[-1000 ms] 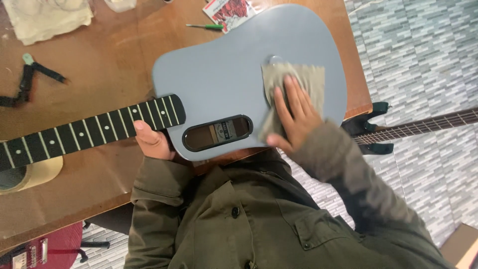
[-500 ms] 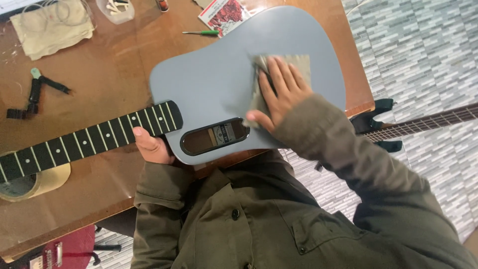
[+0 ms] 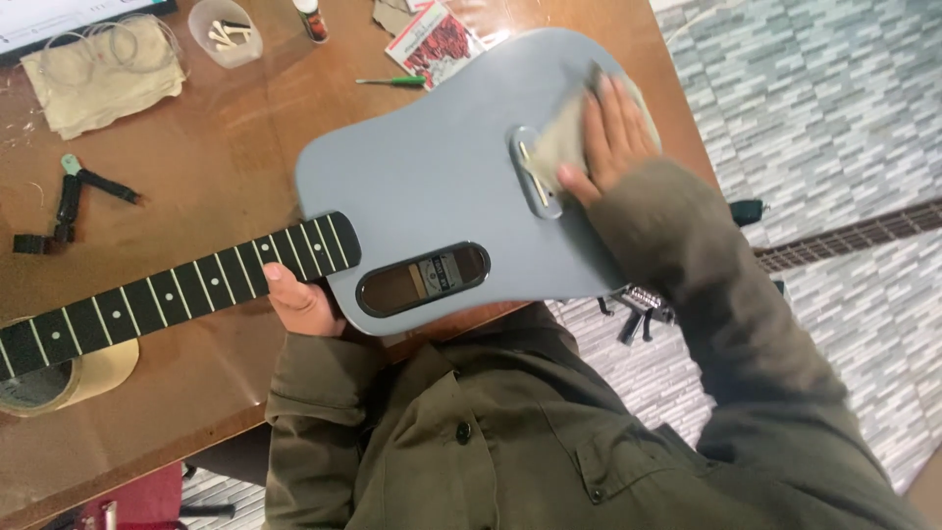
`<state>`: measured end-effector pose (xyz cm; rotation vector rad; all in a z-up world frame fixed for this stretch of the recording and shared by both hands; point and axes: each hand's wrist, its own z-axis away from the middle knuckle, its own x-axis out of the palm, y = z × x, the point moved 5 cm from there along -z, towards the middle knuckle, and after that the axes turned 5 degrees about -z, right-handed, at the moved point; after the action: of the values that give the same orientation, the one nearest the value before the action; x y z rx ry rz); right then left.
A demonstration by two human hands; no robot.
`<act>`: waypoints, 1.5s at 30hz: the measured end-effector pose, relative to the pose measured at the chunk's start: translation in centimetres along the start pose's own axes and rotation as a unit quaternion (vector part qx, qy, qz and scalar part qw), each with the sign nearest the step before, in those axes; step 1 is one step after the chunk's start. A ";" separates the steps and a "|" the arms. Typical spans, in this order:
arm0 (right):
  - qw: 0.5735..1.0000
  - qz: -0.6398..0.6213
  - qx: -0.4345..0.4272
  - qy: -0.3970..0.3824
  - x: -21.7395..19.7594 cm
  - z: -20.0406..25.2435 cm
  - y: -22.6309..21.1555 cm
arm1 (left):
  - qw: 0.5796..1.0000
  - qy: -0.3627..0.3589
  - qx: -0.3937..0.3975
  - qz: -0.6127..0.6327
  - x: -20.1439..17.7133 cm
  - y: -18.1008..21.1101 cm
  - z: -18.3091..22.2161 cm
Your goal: The person wipes the body, neck, and headstock of a guitar using a cloth after handling guitar strings.
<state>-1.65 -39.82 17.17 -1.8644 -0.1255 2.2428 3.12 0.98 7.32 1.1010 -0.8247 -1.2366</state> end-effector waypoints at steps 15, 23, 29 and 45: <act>0.983 0.043 -0.139 -0.114 -0.3 -12.5 -3.8 | 0.952 0.261 0.084 0.139 -1.4 -9.8 -3.7; 0.961 0.046 -0.240 -0.134 -5.5 -6.8 -5.5 | 0.990 0.107 0.094 -0.025 -1.6 -5.8 -2.7; 0.955 0.020 -0.279 0.103 0.1 1.9 5.4 | 0.999 0.034 0.030 0.017 0.4 -4.2 -0.9; 0.947 0.044 -0.301 0.106 2.3 9.7 -18.8 | 0.989 0.068 0.132 0.003 1.2 2.3 2.5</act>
<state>-9.34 -20.32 20.65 -2.4335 -0.7823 2.1981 1.69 -0.72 10.14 1.3801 -0.9036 -1.0535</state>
